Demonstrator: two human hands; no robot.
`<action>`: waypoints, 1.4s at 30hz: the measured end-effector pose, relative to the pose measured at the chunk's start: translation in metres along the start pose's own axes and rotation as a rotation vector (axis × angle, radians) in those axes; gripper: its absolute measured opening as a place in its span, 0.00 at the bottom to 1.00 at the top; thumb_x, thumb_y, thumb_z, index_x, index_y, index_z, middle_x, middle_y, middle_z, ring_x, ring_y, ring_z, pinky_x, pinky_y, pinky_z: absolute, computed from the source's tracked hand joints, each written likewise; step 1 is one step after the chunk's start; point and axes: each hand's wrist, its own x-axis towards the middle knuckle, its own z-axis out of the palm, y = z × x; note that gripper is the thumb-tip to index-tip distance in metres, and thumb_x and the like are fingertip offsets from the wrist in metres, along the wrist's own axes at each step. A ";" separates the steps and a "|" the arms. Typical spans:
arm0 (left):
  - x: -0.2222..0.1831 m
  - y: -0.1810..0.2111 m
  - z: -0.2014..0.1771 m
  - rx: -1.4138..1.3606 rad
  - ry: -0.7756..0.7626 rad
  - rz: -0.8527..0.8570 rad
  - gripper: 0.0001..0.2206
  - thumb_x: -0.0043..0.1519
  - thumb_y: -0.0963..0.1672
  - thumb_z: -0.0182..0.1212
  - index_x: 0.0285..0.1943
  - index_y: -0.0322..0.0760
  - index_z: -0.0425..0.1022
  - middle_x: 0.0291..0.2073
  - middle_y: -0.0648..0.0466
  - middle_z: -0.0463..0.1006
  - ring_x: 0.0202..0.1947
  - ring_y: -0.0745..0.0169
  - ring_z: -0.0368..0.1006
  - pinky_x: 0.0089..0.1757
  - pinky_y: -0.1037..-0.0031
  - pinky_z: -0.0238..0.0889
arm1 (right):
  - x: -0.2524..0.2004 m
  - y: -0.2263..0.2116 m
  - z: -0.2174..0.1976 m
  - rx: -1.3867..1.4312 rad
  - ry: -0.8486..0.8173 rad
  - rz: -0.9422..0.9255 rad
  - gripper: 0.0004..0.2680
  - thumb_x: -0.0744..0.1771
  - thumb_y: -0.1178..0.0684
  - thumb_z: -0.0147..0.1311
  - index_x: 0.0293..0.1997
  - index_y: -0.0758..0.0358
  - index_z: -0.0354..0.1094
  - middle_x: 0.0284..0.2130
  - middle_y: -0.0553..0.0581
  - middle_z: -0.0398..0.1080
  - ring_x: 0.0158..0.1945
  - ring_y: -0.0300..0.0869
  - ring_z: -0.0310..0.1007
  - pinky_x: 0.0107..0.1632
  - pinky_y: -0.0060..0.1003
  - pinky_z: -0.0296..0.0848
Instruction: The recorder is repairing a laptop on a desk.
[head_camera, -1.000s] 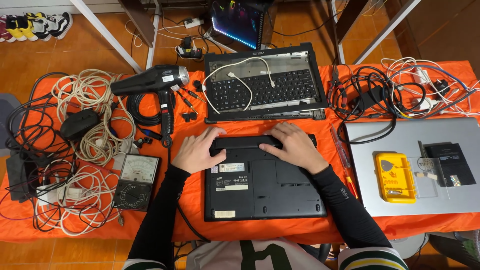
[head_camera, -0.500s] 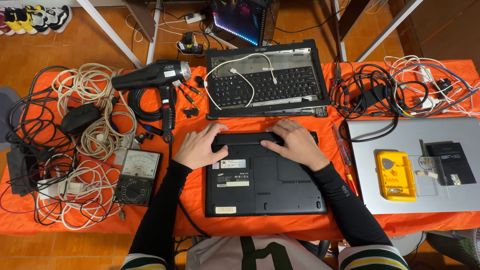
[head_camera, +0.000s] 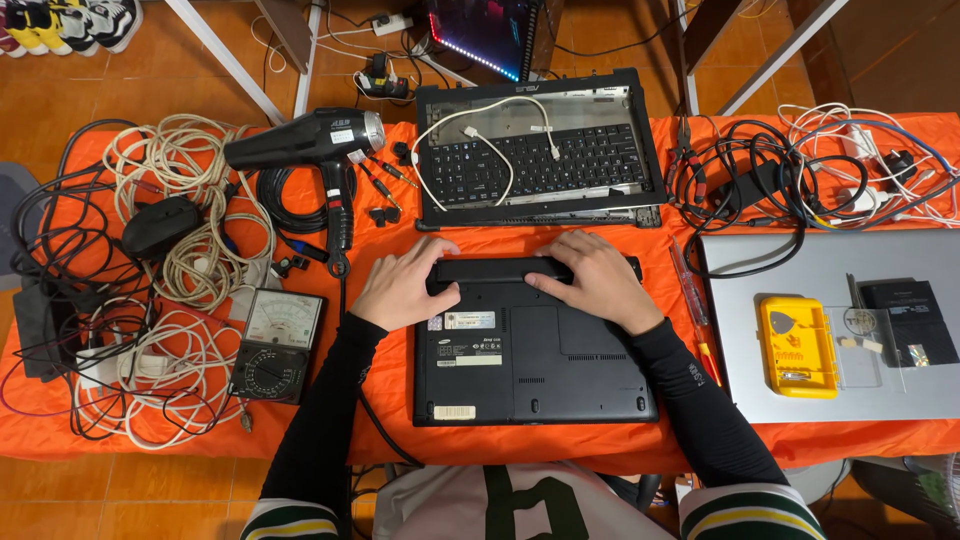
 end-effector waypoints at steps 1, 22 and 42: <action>0.000 0.000 0.000 0.008 -0.007 -0.010 0.23 0.54 0.53 0.63 0.57 0.50 0.67 0.53 0.56 0.75 0.34 0.50 0.75 0.39 0.59 0.62 | 0.000 0.000 0.001 -0.003 0.001 -0.003 0.18 0.65 0.36 0.59 0.44 0.64 0.78 0.38 0.59 0.75 0.43 0.52 0.76 0.48 0.44 0.72; 0.002 -0.001 0.000 -0.071 -0.029 -0.050 0.21 0.54 0.52 0.64 0.54 0.47 0.69 0.50 0.57 0.75 0.37 0.53 0.79 0.39 0.57 0.69 | 0.003 -0.002 -0.003 0.006 -0.024 0.019 0.19 0.64 0.36 0.60 0.44 0.65 0.77 0.39 0.59 0.75 0.44 0.53 0.76 0.48 0.44 0.73; 0.004 -0.006 0.006 -0.104 -0.036 -0.110 0.27 0.53 0.52 0.64 0.59 0.40 0.63 0.52 0.42 0.79 0.47 0.43 0.79 0.48 0.56 0.70 | 0.000 -0.001 0.002 -0.037 -0.001 0.008 0.20 0.64 0.35 0.59 0.43 0.65 0.78 0.41 0.59 0.75 0.47 0.52 0.76 0.50 0.44 0.73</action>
